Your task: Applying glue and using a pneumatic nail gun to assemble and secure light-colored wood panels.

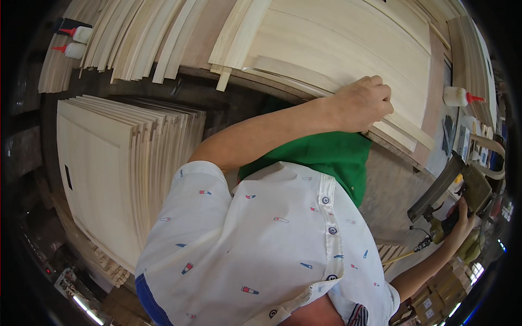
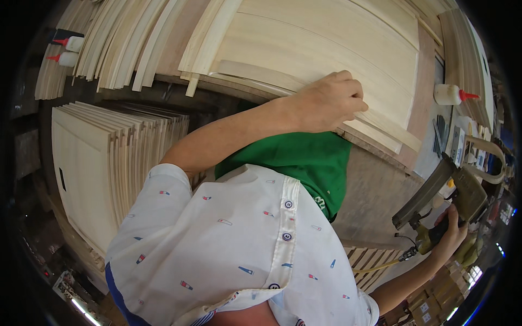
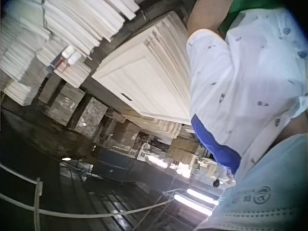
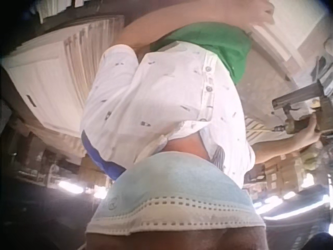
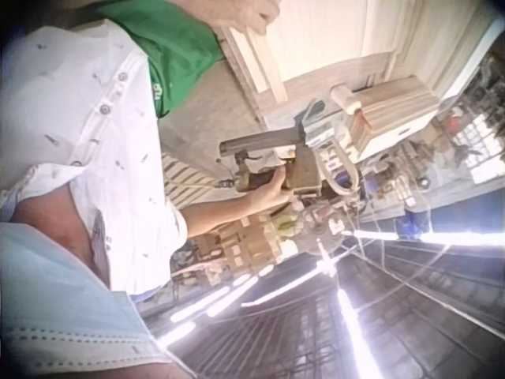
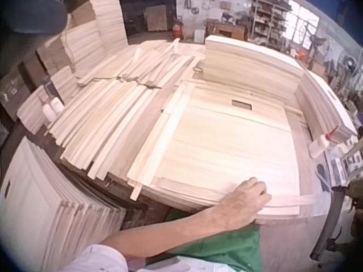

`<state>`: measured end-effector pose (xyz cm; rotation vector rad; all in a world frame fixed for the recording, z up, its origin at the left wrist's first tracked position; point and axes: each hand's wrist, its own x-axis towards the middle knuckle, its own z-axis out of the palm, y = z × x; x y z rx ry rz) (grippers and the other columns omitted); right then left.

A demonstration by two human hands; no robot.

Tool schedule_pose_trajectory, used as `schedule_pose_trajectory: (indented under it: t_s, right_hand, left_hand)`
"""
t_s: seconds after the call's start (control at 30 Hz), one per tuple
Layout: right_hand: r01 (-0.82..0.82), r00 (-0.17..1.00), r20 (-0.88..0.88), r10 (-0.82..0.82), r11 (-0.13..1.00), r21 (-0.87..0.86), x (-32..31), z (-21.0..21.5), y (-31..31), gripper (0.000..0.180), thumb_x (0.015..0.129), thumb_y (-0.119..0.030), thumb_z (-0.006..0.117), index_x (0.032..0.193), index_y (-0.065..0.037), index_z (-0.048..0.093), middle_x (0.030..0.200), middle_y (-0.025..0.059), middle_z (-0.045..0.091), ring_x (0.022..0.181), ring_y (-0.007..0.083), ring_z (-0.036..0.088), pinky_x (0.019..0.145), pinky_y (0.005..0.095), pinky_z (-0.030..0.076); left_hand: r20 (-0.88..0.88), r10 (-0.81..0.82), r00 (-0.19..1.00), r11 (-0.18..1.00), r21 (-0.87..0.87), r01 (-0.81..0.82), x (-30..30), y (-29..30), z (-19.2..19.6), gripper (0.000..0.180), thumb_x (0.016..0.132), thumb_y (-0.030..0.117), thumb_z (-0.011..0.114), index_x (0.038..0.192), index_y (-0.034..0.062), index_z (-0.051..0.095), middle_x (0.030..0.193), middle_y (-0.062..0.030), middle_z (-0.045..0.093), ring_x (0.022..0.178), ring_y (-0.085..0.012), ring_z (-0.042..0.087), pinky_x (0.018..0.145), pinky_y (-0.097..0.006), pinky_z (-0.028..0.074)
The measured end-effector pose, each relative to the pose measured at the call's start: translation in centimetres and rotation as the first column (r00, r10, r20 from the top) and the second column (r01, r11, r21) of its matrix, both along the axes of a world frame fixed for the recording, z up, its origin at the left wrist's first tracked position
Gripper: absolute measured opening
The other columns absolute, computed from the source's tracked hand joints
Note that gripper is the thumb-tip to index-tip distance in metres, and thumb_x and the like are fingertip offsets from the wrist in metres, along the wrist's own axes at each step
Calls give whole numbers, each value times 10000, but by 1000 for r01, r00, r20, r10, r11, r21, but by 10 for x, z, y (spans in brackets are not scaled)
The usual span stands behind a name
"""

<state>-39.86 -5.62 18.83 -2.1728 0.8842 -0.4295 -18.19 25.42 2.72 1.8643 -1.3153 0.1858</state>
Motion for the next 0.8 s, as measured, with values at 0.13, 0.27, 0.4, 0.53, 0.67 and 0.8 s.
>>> schedule_pose_trajectory:
  t_s: [0.13,0.27,0.4,0.53,0.67,0.8]
  right_hand:
    - [-4,1000,-9,5,998,66,-4,-11,1,222,875,-224,663,883,-21,573,660,25,530,537,94,505,494,239,382]
    - [-11,1000,-8,12,996,92,-2,-19,-1,240,868,-243,675,890,-25,576,672,24,534,542,92,506,496,241,383]
    - [31,997,-66,-27,997,69,-13,-10,-1,247,857,-261,685,882,-32,595,668,14,545,547,92,508,495,242,378]
    - [58,995,-80,-58,998,-5,15,-11,33,235,838,-236,691,909,-23,621,677,6,572,553,88,518,506,240,387]
    - [87,995,-61,-82,993,86,22,-21,66,214,826,-172,696,895,10,609,645,27,579,538,95,528,506,250,402]
    - [52,997,-57,-44,989,141,18,-21,71,214,828,-166,695,900,16,610,655,31,587,540,96,530,515,246,407]
  left_hand:
    - [-29,51,998,999,-15,-51,2,9,-8,232,726,73,725,955,62,687,974,-63,605,959,-264,537,879,-347,466]
    - [-54,57,997,998,-14,-58,5,18,-7,260,718,76,733,972,69,678,976,-59,601,969,-265,530,874,-348,471]
    - [-80,-46,996,997,-68,40,9,11,-9,272,720,72,728,986,63,672,973,-71,607,949,-281,538,866,-362,472]
    - [-79,-14,997,999,31,17,20,35,-9,300,726,65,718,1020,40,664,973,-116,619,927,-323,562,857,-397,465]
    - [-123,-6,992,986,163,26,26,55,-16,331,748,81,726,1064,17,653,1028,-125,620,986,-328,555,858,-397,454]
    - [-135,-3,991,986,167,25,20,27,2,323,770,103,722,1072,15,649,1047,-120,617,1004,-322,547,863,-388,453]
